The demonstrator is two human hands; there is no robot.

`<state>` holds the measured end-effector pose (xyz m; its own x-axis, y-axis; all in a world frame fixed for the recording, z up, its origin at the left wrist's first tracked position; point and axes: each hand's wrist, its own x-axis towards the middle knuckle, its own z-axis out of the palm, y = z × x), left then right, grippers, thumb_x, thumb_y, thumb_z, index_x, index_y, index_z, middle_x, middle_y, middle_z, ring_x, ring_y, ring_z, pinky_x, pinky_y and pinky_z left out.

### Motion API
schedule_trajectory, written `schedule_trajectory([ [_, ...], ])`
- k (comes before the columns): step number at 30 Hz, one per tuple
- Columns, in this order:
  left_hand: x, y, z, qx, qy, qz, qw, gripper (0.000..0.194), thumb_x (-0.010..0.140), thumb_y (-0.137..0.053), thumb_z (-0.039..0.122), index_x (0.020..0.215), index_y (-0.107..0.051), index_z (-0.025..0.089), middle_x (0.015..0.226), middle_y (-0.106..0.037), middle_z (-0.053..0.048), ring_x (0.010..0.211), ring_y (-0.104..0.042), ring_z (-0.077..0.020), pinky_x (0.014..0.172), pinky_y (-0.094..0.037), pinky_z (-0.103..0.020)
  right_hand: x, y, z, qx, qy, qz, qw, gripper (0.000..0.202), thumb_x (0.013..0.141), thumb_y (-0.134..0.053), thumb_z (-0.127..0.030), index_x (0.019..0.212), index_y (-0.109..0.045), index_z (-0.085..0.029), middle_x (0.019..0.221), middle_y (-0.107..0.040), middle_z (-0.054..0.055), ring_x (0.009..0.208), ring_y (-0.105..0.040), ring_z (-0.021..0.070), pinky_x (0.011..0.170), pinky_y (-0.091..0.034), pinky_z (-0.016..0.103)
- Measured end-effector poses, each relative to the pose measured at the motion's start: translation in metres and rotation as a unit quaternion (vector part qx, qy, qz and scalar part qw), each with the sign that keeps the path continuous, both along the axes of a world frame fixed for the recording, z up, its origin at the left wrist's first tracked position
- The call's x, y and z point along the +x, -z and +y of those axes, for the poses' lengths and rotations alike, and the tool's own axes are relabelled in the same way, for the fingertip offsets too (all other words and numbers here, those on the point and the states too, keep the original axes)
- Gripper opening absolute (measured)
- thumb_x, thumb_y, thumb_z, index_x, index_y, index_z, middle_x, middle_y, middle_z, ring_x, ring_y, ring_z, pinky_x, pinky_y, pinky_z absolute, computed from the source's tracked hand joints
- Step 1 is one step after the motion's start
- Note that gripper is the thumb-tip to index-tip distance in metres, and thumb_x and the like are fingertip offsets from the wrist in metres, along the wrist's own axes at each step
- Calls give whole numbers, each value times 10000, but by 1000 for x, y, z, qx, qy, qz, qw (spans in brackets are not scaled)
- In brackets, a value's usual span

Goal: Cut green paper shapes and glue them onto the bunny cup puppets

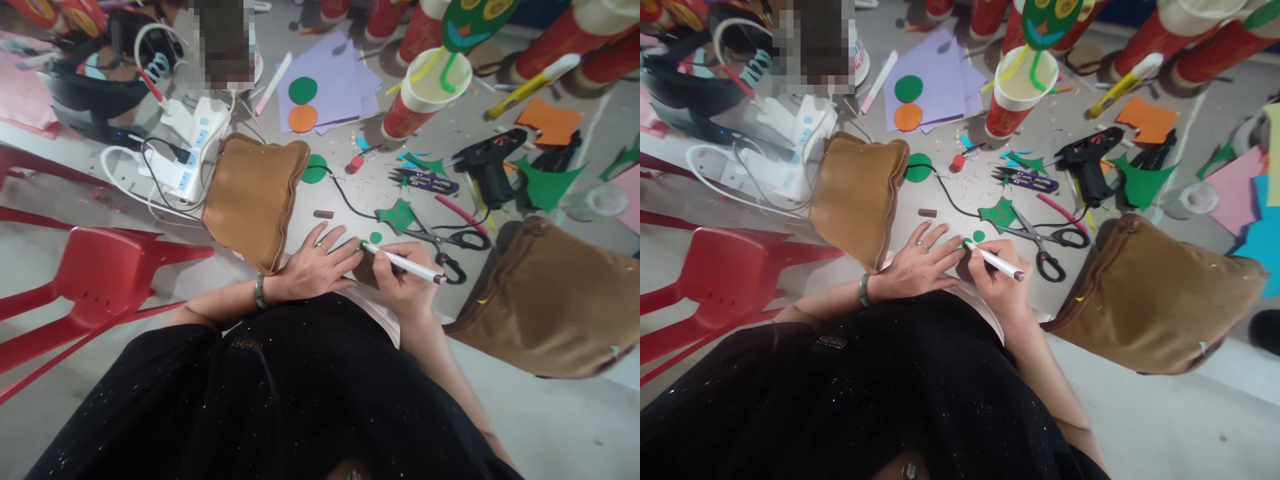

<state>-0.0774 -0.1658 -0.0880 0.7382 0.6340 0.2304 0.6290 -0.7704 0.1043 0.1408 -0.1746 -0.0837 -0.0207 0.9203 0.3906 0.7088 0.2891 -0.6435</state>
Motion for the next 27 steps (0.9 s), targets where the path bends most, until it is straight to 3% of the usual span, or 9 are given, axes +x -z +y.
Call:
schedule_trajectory([
  [10,1,-1,-1,-26,-5,19,999,588,1122,-346,589,1495,-620,226,1577,-627,-100,1541,-498,-337,1320,-338,-607,-2,-3,0,26,8,12,1000,215,983,-670,-409,887,-692,-218,703,-719,13,460,-536,126,453,-453,278],
  [19,2,7,-1,-2,-8,2,1000,575,1122,-356,587,1484,-625,231,1550,-637,-95,1522,-499,-334,1314,-314,-593,-2,2,0,23,6,-10,1000,250,1007,-648,-443,906,-690,-219,758,-745,42,562,-650,160,509,-522,293],
  [27,3,8,-2,38,-17,-7,999,527,1099,-448,587,1435,-656,238,1526,-656,-73,1490,-518,-336,1289,-346,-580,-1,3,-1,35,13,-12,999,256,993,-657,-439,870,-692,-217,719,-722,25,525,-619,151,488,-483,280],
])
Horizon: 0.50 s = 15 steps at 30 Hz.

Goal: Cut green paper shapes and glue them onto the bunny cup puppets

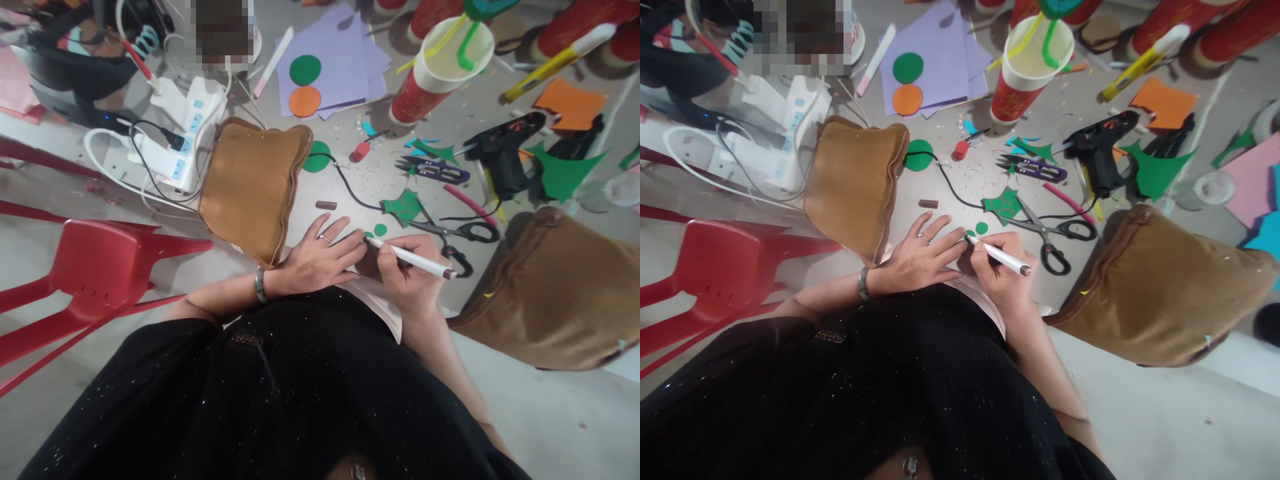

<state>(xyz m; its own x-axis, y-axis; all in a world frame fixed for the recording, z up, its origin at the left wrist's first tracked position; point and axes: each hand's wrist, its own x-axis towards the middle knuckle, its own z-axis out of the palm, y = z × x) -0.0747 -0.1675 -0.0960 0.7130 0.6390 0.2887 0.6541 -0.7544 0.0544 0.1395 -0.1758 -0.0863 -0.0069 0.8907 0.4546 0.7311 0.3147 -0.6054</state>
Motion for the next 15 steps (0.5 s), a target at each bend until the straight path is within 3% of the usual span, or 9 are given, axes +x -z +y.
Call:
schedule_trajectory([
  [8,-1,-1,0,-17,5,8,1000,541,1097,-450,584,1469,-632,235,1543,-645,-93,1504,-517,-344,1302,-337,-597,0,0,0,7,-9,17,1000,231,978,-673,-397,838,-671,-213,651,-676,-6,454,-540,121,434,-420,261],
  [15,-1,-1,0,-15,7,4,1000,540,1098,-446,591,1443,-653,231,1537,-651,-102,1502,-527,-345,1306,-332,-604,2,0,-1,-19,-4,38,999,240,986,-662,-424,880,-663,-209,717,-675,8,492,-510,120,477,-450,280],
])
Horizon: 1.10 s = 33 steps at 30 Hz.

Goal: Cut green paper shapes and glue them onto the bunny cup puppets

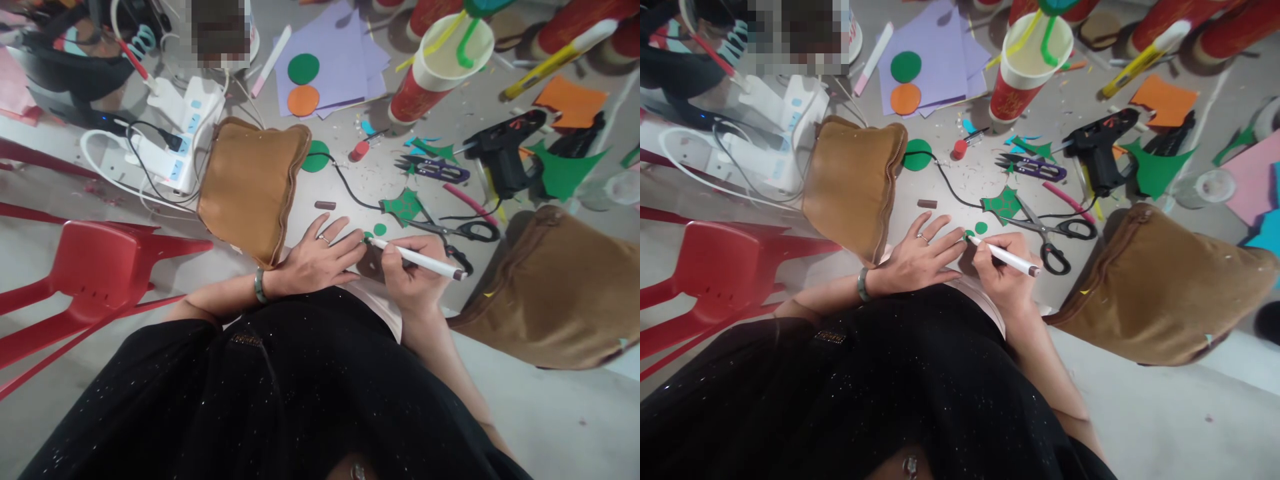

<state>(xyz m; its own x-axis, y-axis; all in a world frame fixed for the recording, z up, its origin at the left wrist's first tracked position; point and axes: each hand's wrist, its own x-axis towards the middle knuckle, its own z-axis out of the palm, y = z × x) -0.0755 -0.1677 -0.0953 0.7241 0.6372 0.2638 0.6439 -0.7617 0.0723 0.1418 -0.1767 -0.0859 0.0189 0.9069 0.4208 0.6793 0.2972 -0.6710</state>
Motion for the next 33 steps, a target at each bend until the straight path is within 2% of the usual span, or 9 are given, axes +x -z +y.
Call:
schedule_trajectory([
  [4,0,0,0,10,1,-2,1000,542,1098,-449,592,1435,-660,222,1532,-656,-100,1488,-539,-347,1296,-349,-603,0,-1,0,-7,-3,-10,1000,214,985,-676,-402,898,-678,-207,724,-670,7,497,-505,115,479,-451,279],
  [9,0,0,0,16,0,-12,1000,549,1101,-440,596,1432,-662,219,1520,-664,-101,1479,-545,-347,1292,-349,-603,-1,0,0,-10,4,-20,1000,231,984,-676,-432,900,-688,-216,739,-685,23,544,-574,145,505,-481,293],
  [20,0,-1,1,3,6,-23,1000,542,1102,-444,590,1418,-667,211,1495,-676,-112,1459,-560,-341,1280,-358,-594,-2,-2,1,24,3,-6,1000,194,985,-669,-364,866,-643,-213,714,-683,12,471,-513,115,463,-450,279],
  [25,-1,-5,1,32,5,-35,999,527,1095,-473,590,1370,-686,194,1452,-705,-89,1417,-587,-343,1239,-412,-575,-4,-4,1,12,16,-16,1000,191,981,-659,-368,876,-667,-208,742,-712,28,514,-569,129,492,-486,281],
  [29,-1,-7,1,11,9,-12,1000,539,1097,-459,590,1402,-677,203,1481,-685,-105,1439,-572,-338,1251,-394,-573,-3,-5,1,-5,21,-34,999,224,969,-647,-411,859,-669,-218,723,-711,32,533,-594,149,502,-496,290],
  [33,0,-8,2,6,6,-3,1000,529,1095,-464,588,1394,-685,212,1480,-683,-102,1437,-569,-343,1251,-391,-574,-2,-4,-1,-25,33,-33,999,255,955,-636,-442,826,-667,-224,685,-701,25,489,-559,140,468,-472,284],
])
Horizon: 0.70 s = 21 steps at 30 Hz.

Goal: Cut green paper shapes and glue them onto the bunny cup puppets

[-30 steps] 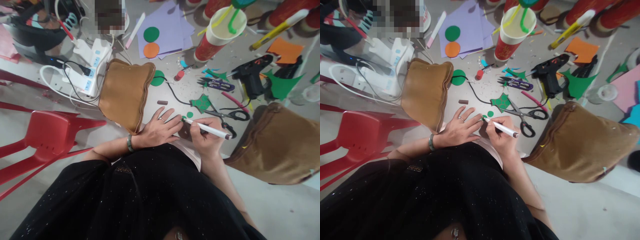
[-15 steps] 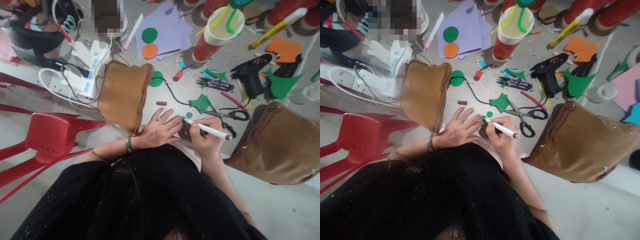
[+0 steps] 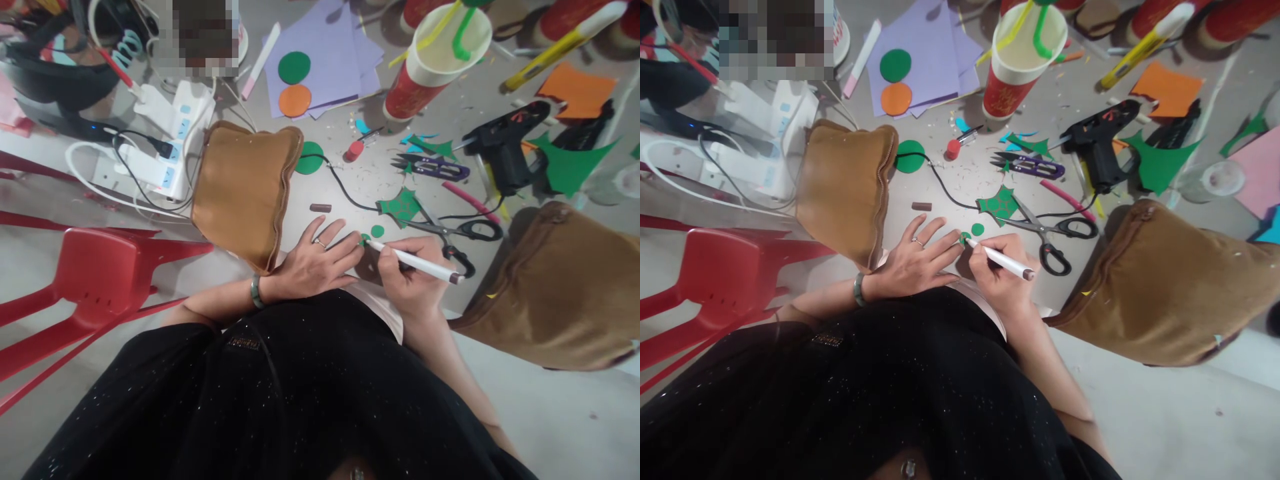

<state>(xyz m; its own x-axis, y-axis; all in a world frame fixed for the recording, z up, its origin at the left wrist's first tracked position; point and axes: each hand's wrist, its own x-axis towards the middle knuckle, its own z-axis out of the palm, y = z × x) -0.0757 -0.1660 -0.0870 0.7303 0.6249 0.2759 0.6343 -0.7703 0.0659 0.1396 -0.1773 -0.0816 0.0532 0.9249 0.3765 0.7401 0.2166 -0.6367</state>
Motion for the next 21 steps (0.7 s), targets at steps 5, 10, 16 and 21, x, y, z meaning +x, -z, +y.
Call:
schedule_trajectory([
  [5,0,-1,0,6,-2,6,1000,535,1078,-496,610,1391,-688,221,1480,-685,-97,1435,-571,-347,1247,-403,-571,0,0,-2,-5,0,5,1000,246,951,-635,-441,815,-666,-238,645,-686,22,469,-565,150,445,-470,291],
  [10,0,3,-1,15,-1,2,1000,546,1083,-472,625,1397,-680,229,1482,-686,-98,1433,-579,-344,1260,-391,-585,0,-3,-3,23,-13,32,999,163,953,-664,-344,839,-645,-229,688,-694,17,484,-578,142,453,-475,283],
  [16,-3,9,-1,33,11,-23,999,546,1087,-468,616,1408,-660,217,1488,-677,-107,1432,-575,-340,1291,-346,-596,-2,-5,-4,-2,20,1,1000,218,960,-659,-425,845,-665,-240,678,-703,23,497,-595,157,455,-491,293],
  [21,-4,11,-1,37,13,-26,999,557,1086,-464,624,1419,-649,218,1506,-669,-102,1450,-558,-338,1314,-331,-590,-2,-6,-4,3,2,-6,1000,183,965,-644,-384,845,-657,-246,673,-711,15,526,-636,165,493,-525,291],
])
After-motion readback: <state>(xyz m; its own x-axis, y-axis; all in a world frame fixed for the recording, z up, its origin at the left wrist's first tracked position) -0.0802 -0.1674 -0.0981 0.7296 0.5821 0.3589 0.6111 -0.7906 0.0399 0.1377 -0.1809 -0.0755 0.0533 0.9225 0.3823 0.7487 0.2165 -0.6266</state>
